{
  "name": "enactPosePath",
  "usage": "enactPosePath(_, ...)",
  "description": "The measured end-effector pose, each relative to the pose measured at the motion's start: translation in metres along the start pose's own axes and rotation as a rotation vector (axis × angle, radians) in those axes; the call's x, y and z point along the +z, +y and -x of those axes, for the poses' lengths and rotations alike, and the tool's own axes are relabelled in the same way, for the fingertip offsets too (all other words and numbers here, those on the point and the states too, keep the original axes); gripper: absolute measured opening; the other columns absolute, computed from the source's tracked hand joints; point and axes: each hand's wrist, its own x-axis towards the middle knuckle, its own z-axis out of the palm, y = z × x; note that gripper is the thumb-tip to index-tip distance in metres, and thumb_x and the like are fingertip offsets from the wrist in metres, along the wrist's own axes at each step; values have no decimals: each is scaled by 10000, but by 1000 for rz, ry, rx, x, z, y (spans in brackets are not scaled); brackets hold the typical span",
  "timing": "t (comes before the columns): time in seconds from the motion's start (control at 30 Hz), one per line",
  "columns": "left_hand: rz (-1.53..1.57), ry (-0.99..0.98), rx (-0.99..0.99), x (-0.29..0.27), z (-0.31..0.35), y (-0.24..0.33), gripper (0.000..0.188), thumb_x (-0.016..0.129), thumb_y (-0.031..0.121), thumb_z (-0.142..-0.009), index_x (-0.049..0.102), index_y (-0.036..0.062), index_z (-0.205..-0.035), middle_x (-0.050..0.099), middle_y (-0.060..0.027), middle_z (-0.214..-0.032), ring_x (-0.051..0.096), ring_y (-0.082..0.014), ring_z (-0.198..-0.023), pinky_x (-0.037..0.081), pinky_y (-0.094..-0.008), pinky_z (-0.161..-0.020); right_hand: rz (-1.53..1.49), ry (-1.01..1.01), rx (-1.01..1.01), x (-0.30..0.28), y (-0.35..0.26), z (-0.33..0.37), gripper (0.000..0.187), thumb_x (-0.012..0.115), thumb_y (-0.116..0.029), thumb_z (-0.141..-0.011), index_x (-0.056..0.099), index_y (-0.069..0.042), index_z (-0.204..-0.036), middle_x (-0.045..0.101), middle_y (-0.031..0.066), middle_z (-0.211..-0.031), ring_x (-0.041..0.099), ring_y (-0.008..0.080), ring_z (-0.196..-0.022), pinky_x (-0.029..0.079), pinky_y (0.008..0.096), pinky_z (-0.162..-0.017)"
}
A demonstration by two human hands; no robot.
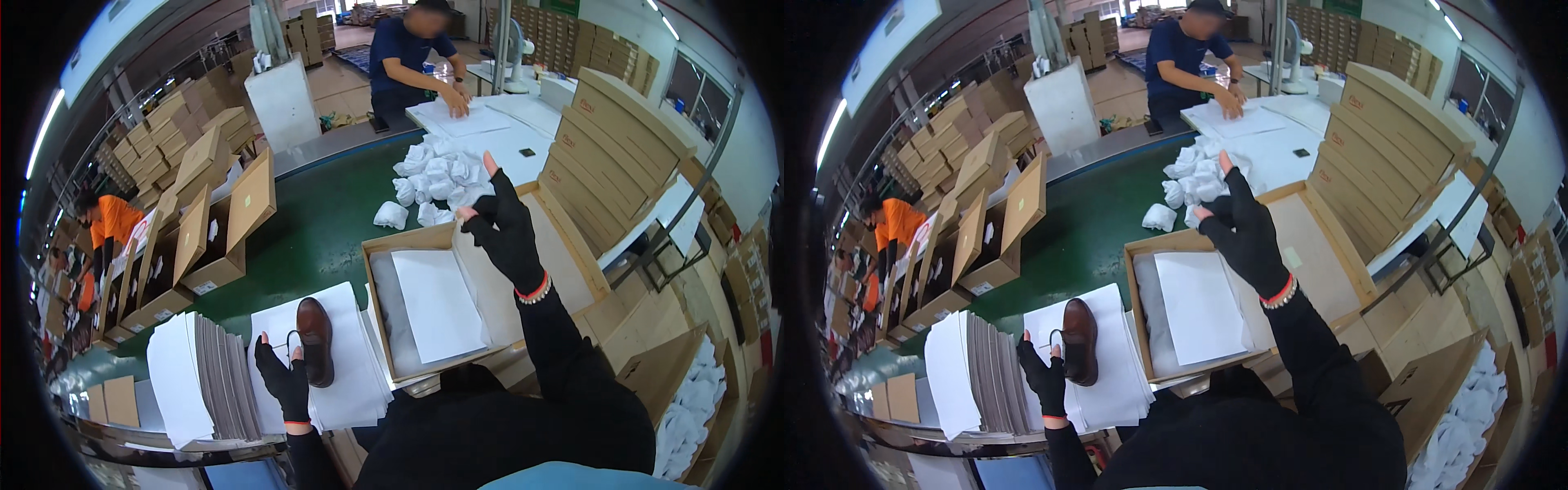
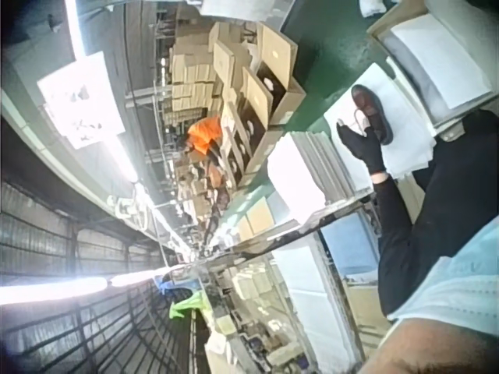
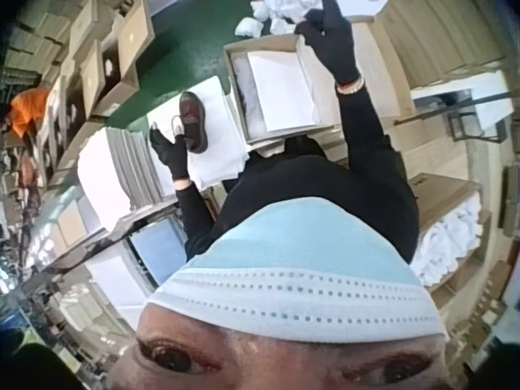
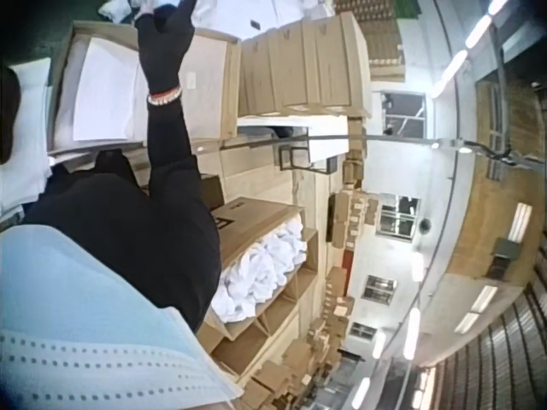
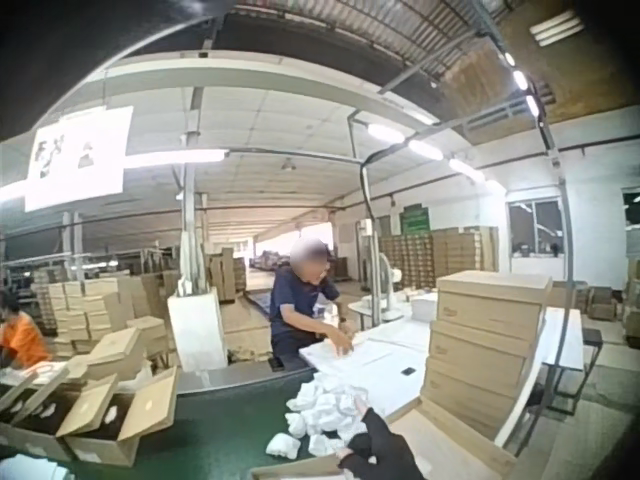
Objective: The person inspects a brown leather boot, places it in a cardboard box lined with tissue paper, and wraps it in a white protective bag. They then place a second boot into the box, add more tissue paper, and close the box. The process is repeated for another pair of boots.
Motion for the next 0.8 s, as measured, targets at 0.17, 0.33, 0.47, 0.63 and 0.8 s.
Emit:
enactPosePath(0.17,-44,-149,32,-2,-4,-15,724,716,200,-788,370,6,-1394,498,-198,-1286,522,-353,-1148,447,-399,-936,-40,-38,43,-7,-15,9,852,675,-8,-820,165,-47,-1502,606,15,-664,538,56,-590,446,213,-627)
enactPosePath(0.33,-24,-288,-9,7,-13,-11,732,716,256,-786,373,5,-1382,519,-175,-1257,573,-342,-1083,492,-387,-854,-65,3,-58,-10,-32,15,868,669,8,-816,129,0,-1495,592,13,-647,515,57,-580,434,205,-622)
enactPosePath(0.47,-71,-363,-45,13,-14,-6,739,712,288,-784,374,18,-1383,524,-165,-1263,576,-349,-1080,501,-402,-830,-55,-5,-65,-7,-28,14,867,660,12,-818,126,-18,-1501,583,13,-642,522,64,-581,436,213,-622)
enactPosePath(0.63,-128,-416,-69,17,-10,-8,766,723,286,-774,357,46,-1403,534,-154,-1256,591,-340,-1059,511,-401,-800,-80,-95,39,0,-7,15,876,668,5,-816,131,-43,-1507,582,20,-642,554,75,-591,442,221,-624)
enactPosePath(0.8,-212,-418,-92,21,-10,-2,779,731,272,-763,352,64,-1411,561,-140,-1206,601,-333,-1028,516,-408,-775,-60,-102,20,4,-11,14,874,697,-29,-808,164,-49,-1500,618,38,-680,587,99,-607,461,240,-632)
